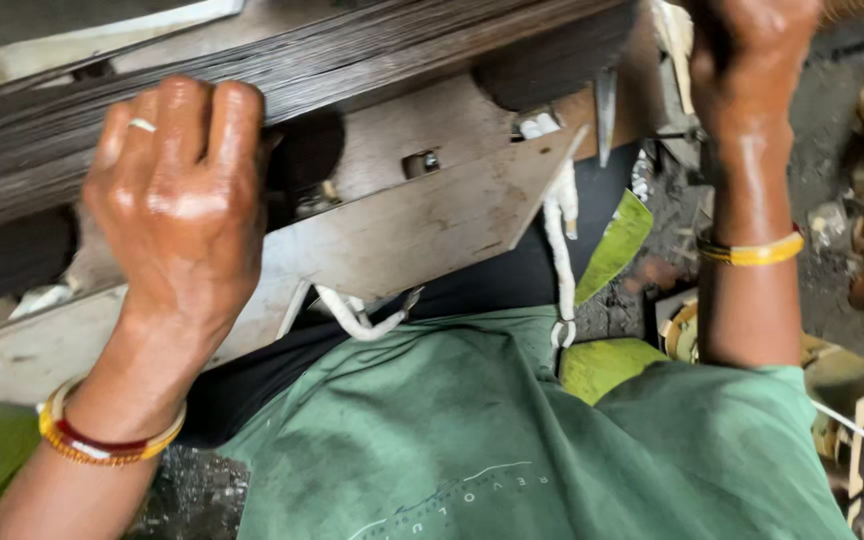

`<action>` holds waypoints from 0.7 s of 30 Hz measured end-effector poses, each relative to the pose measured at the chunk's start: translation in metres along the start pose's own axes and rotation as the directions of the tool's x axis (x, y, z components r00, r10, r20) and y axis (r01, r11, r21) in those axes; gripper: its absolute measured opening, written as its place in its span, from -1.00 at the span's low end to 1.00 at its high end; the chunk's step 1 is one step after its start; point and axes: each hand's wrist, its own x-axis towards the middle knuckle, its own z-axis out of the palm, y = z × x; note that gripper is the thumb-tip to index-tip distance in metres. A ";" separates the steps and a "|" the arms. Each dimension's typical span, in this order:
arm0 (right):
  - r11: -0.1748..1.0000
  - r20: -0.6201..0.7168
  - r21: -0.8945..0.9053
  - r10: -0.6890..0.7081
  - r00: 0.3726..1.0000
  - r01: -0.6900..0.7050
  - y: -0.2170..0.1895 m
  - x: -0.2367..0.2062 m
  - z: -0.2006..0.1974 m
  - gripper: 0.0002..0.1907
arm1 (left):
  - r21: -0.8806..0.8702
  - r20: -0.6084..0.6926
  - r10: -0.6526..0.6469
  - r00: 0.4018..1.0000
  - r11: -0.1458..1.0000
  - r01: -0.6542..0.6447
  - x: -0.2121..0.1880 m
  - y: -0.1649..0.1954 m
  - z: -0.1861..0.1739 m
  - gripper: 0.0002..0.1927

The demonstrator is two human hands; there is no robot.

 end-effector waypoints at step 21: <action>0.950 -0.088 0.280 -0.121 0.989 0.141 -0.066 0.039 0.022 -0.55 | -0.115 -0.061 -0.037 0.997 0.993 0.030 -0.010 -0.034 0.000 -0.84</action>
